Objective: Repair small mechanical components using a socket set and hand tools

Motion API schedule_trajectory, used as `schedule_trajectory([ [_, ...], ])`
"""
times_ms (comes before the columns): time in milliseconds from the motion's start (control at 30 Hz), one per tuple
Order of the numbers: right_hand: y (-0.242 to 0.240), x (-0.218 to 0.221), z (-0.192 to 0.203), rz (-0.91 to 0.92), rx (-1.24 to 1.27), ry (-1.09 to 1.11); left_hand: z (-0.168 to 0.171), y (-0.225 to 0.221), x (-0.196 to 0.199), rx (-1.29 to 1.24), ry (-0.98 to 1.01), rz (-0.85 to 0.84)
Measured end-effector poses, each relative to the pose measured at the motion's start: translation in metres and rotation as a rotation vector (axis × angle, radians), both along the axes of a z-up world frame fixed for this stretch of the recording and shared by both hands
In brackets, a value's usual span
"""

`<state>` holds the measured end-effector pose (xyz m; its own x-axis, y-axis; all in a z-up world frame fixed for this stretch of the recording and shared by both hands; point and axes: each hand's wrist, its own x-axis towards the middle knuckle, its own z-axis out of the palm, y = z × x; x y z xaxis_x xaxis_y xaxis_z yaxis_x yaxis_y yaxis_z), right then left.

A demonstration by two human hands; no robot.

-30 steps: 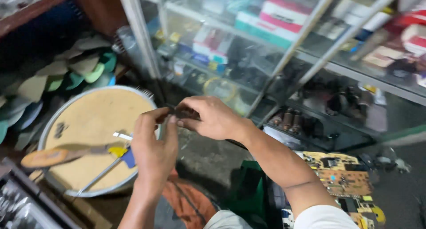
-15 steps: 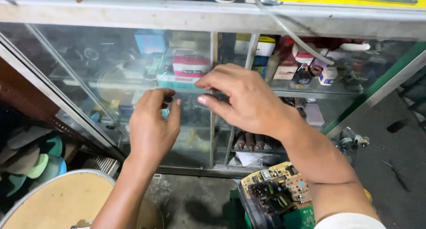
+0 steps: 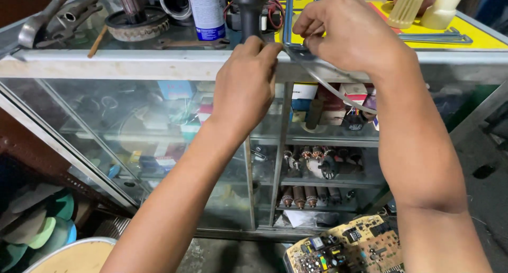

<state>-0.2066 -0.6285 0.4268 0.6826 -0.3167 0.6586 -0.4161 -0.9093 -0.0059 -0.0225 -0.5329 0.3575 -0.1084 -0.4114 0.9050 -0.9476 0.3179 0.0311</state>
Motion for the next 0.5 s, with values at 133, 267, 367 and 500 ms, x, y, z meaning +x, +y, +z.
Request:
schedule_trajectory([
  [133,-0.017,0.006,0.006,-0.057,0.048,0.132,0.012,-0.031,-0.004,0.009,-0.090,0.052],
  [267,-0.026,0.008,0.005,-0.028,0.097,0.109,0.017,-0.042,0.001,-0.052,-0.174,0.033],
  [367,-0.034,0.004,0.000,0.019,0.097,0.073,0.019,-0.046,0.004,-0.031,-0.183,-0.004],
  [500,-0.034,0.002,-0.002,0.096,0.091,0.067,0.020,-0.051,0.002,-0.015,-0.164,-0.038],
])
